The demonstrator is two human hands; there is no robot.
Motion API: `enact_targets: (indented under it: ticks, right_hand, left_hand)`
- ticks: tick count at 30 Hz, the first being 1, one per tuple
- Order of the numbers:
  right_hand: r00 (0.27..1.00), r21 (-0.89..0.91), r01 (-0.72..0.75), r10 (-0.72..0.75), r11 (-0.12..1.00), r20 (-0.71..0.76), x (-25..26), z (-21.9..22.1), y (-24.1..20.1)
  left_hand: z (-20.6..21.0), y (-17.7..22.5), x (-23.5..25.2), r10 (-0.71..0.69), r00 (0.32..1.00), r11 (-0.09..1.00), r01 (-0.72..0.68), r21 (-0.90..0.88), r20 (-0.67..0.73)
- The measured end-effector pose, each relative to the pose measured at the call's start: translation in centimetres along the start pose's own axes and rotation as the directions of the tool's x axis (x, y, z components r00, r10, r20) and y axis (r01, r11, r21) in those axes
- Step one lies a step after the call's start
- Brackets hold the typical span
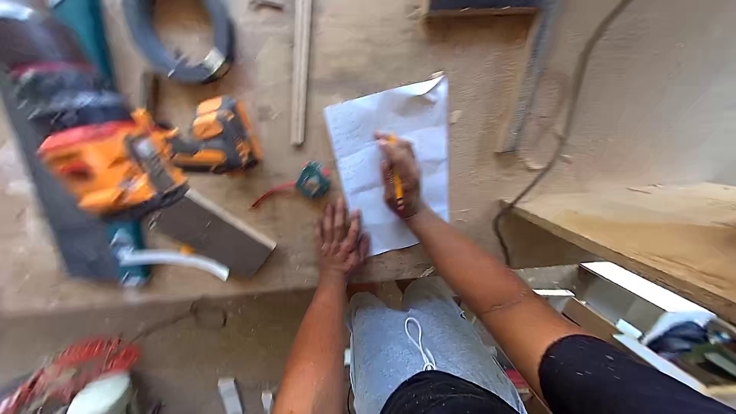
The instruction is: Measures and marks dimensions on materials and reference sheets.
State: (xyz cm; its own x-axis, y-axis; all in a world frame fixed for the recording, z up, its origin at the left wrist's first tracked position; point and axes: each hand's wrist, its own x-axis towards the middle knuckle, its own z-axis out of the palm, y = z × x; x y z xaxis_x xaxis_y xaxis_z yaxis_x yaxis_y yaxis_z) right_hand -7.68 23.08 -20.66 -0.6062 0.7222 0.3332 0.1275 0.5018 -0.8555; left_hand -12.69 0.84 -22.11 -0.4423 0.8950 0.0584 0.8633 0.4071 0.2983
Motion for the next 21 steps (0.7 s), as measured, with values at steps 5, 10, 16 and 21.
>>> enact_targets:
  ticks: [5, 10, 16, 21]
  right_hand:
    - [1.0, -0.031, -0.001, 0.001, 1.0, -0.003, 0.1, -0.7, 0.4]
    - [0.964, 0.075, -0.148, 0.161, 0.986, -0.213, 1.0, -3.9, -0.7]
    - [0.933, -0.238, -0.262, 0.183, 0.935, -0.311, -0.9, -11.9, -2.6]
    - [0.852, -0.286, -0.469, 0.513, 0.836, 0.103, -22.6, -18.7, -12.7]
  left_hand:
    - [-0.1, 0.4, 1.1, 0.047, 0.999, 0.999, -0.048, -0.013, -0.019]
    - [0.0, 0.6, 1.0, 0.06, 0.997, 0.998, -0.058, 0.027, -0.044]
    - [-0.8, 0.7, 2.2, 0.063, 0.997, 0.998, -0.063, 0.011, -0.037]
    - [-0.4, 0.4, 0.8, 0.034, 0.996, 0.999, -0.036, 0.018, 0.08]
